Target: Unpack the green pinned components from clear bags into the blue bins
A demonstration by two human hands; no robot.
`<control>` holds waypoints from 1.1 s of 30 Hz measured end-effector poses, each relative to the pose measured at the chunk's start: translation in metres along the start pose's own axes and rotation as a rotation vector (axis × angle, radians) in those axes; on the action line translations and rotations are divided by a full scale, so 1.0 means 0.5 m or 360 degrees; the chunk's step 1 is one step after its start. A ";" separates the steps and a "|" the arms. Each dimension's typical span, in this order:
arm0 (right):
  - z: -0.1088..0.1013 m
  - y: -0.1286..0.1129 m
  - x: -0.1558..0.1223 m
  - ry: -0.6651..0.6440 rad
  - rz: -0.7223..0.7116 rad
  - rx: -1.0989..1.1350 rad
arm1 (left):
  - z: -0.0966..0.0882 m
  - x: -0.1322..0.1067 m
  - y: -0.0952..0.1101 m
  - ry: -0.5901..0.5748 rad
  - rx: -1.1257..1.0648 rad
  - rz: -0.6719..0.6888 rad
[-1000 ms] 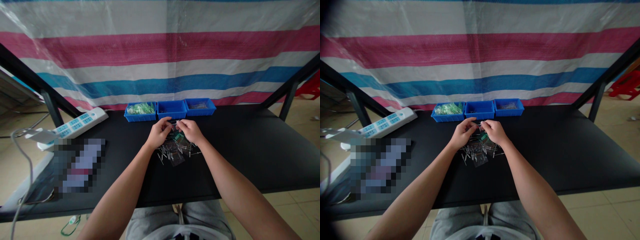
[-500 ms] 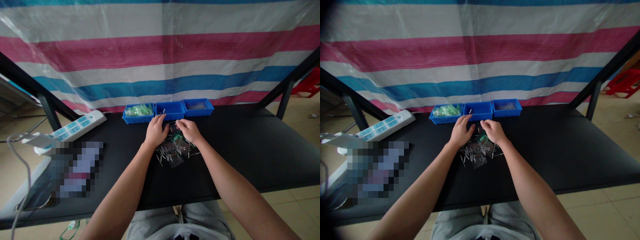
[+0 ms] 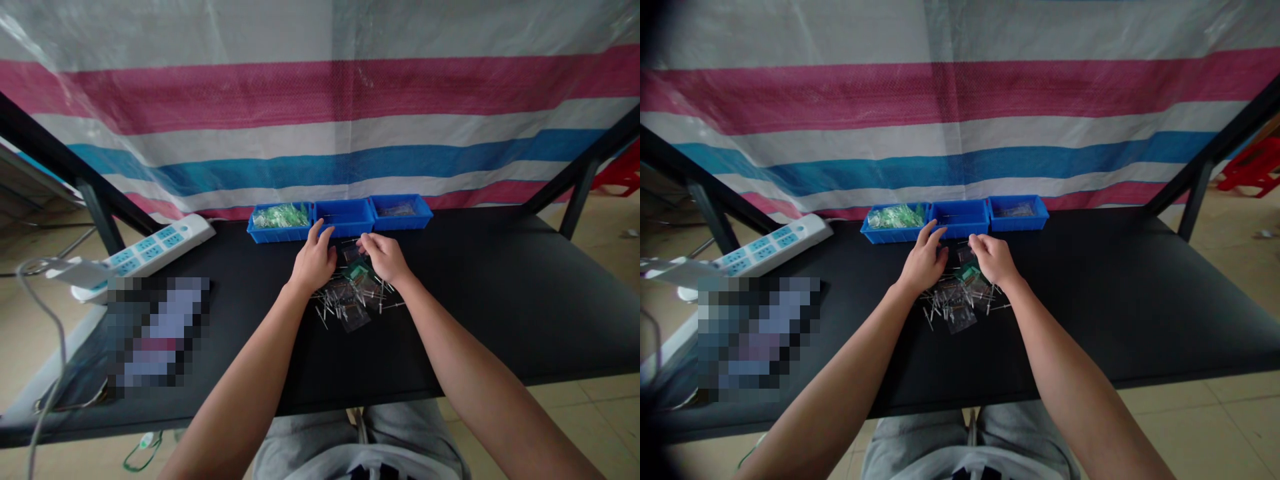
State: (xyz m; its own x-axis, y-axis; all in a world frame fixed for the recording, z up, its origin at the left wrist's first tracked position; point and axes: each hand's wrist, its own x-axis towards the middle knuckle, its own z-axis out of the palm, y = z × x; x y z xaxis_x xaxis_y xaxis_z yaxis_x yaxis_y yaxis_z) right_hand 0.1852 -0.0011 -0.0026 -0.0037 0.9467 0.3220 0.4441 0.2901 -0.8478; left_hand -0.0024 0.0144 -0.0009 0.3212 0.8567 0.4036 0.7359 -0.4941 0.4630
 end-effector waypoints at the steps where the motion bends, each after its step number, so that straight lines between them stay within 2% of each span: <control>1: -0.001 0.002 0.001 0.0021 -0.0004 -0.0006 | 0.001 0.000 -0.003 0.0019 -0.0015 0.0032; 3: -0.002 0.008 0.005 0.0060 -0.0062 -0.0107 | 0.003 0.000 -0.007 0.0010 0.0000 0.0107; 7: -0.001 0.022 0.008 0.0060 -0.0224 -0.0570 | 0.010 -0.002 -0.007 -0.0166 0.0116 0.0184; 11: 0.002 0.027 0.004 -0.0182 -0.0161 -0.0923 | 0.016 -0.008 0.001 -0.0290 0.0233 0.0169; 15: 0.003 0.023 0.003 -0.0384 -0.0123 -0.1089 | 0.019 -0.013 0.004 -0.0382 0.0281 0.0191; 21: 0.005 0.020 0.006 -0.0431 -0.0108 -0.1155 | 0.020 -0.013 0.005 -0.0401 0.0217 0.0161; 29: 0.003 0.017 0.006 -0.0384 -0.0050 -0.1003 | 0.018 -0.006 0.004 -0.0247 0.0056 -0.0085; 33: 0.002 0.015 0.006 -0.0434 -0.0103 -0.0934 | 0.017 -0.004 0.004 -0.0236 0.0016 -0.0126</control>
State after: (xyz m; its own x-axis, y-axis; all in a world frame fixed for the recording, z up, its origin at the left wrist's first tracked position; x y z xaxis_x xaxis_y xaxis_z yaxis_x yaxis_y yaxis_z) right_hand 0.1876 0.0040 -0.0082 -0.2398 0.9538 0.1809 0.8507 0.2962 -0.4342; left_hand 0.0034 0.0131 -0.0074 0.3459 0.9057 0.2449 0.7682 -0.4233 0.4803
